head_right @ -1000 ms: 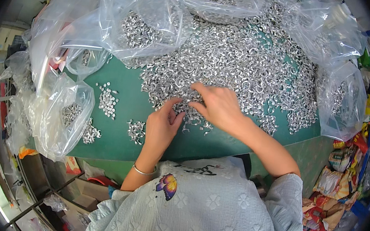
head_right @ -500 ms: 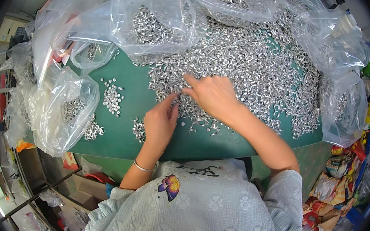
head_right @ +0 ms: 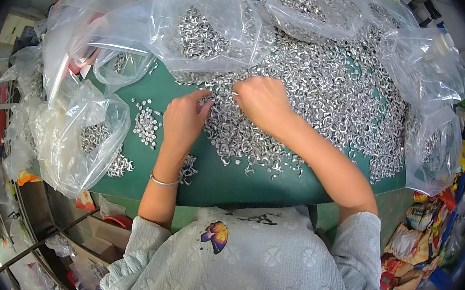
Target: The person sorts small metal jewelry hooks by hand on a green workspace, picking through a large pile and moving selected items into various plastic bags and containers.
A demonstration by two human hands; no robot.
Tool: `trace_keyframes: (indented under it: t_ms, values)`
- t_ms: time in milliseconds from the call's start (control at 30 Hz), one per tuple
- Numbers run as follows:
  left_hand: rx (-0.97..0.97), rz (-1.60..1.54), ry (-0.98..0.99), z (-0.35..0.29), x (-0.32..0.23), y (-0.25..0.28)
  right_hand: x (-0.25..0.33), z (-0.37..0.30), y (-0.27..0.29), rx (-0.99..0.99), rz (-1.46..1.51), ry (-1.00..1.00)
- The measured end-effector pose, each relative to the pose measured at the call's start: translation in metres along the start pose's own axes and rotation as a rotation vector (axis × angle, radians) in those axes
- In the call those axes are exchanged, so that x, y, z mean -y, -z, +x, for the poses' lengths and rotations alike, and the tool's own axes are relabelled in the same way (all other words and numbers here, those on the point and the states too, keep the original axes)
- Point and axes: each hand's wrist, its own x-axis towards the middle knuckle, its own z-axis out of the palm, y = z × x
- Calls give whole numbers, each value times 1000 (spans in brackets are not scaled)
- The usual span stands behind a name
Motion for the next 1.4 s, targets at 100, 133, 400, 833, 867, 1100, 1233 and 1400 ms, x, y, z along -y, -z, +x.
trace_keyframes:
  t_ms: [100, 133, 400, 833, 867, 1100, 1233, 1400]
  values:
    - [99, -34, 78, -4, 5, 5, -3, -2, 3, -19, 164, -19]
    - [140, -51, 119, -5, 4, 8, -7, -3, 5, -35, 259, -40]
    - [164, -90, 94, -1, 12, 19, -36, -15, 26, 204, 1868, -295]
    - [888, -1693, 1212, -69, -49, 12, 30, -84, 27, 226, 1276, -36]
    - [848, -1857, 1277, -85, -48, 0, 37, -89, 22, 183, 1060, 215]
    - [839, -1888, 1317, -120, -49, -14, 22, -102, 19, 273, 1006, 401]
    - [1022, -1856, 988, -129, -43, -2, 23, -77, -1, 18, 341, 454]
    - [1009, -1711, 905, -134, -45, 7, 26, -68, -29, 63, -56, 531]
